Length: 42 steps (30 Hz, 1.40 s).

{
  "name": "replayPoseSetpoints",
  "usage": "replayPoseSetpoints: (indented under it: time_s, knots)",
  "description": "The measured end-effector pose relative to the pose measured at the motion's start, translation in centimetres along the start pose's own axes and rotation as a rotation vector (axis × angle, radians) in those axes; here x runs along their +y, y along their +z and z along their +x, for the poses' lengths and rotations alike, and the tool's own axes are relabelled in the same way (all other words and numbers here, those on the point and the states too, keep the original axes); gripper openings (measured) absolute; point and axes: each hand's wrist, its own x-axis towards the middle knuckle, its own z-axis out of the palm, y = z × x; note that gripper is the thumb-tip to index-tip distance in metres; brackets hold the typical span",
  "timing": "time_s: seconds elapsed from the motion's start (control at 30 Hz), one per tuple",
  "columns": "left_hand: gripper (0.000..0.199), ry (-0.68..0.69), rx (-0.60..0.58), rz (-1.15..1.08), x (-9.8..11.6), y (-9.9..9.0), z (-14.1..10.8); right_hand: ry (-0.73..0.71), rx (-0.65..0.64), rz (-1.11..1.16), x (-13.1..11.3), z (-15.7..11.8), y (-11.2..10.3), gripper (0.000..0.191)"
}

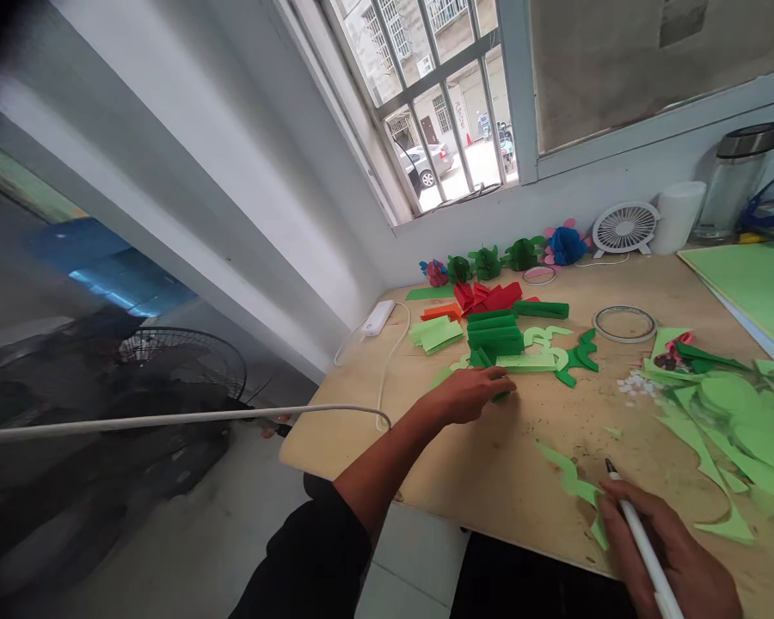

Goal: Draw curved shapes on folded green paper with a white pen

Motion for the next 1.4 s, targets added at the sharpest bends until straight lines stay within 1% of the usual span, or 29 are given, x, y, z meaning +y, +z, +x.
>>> replayPoseSetpoints:
  time_s: [0.1,0.2,0.27,0.33,0.4,0.5,0.67,0.77,0.83,0.9,0.97,1.03,1.1,1.23,1.3,1.4]
  knots:
    - [0.036,-0.042,0.012,0.016,0.2,0.2,0.5,0.041,-0.005,0.034,-0.2,0.1,0.0,0.051]
    - [0.029,-0.065,0.032,0.0,0.2,0.1,0.2,0.06,-0.009,0.021,-0.1,0.1,-0.1,0.048]
    - [0.029,-0.077,0.054,-0.026,0.2,-0.4,-0.2,0.053,-0.011,0.013,-0.1,0.1,-0.2,0.047]
    - [0.033,-0.087,0.095,-0.065,0.4,-1.2,-0.3,0.053,0.003,0.027,-0.4,0.2,-0.2,0.045]
    - [0.036,-0.098,0.15,-0.117,0.8,-2.1,0.2,0.047,0.022,0.047,-0.8,0.2,-0.3,0.044]
    - [0.038,-0.124,0.222,-0.201,1.6,-3.3,2.4,0.02,0.024,0.058,-1.3,0.4,-0.4,0.044]
    - [0.04,-0.18,0.294,-0.338,2.5,-4.5,7.7,0.006,0.032,0.08,-1.5,0.3,-0.3,0.046]
    - [0.04,-0.199,0.332,-0.409,2.6,-4.8,10.5,-0.024,0.047,0.09,-1.4,0.3,-0.2,0.046]
    - [0.039,-0.205,0.349,-0.448,2.6,-4.9,12.1,-0.045,0.034,0.084,-1.2,0.3,-0.1,0.047]
    - [0.039,-0.212,0.372,-0.48,2.7,-4.8,13.4,-0.08,0.024,0.079,-1.0,0.3,-0.1,0.046]
    - [0.04,-0.224,0.408,-0.503,2.7,-4.6,14.1,-0.133,0.03,0.072,-0.7,0.2,0.0,0.042]
    - [0.043,-0.238,0.454,-0.516,2.6,-4.2,14.0,-0.168,0.043,0.058,-0.6,0.2,0.0,0.039]
    - [0.044,-0.259,0.498,-0.515,2.4,-3.5,13.0,-0.178,0.045,0.052,-0.6,0.2,0.0,0.038]
    - [0.033,-0.336,0.555,-0.473,1.5,-1.8,9.2,-0.198,0.046,0.064,-0.9,0.3,0.0,0.034]
    - [0.027,-0.377,0.555,-0.433,0.8,-0.9,7.2,-0.199,0.046,0.063,-1.1,0.4,-0.1,0.033]
    - [0.022,-0.429,0.544,-0.364,-0.3,0.2,5.0,-0.158,0.035,0.047,-1.4,0.4,-0.2,0.038]
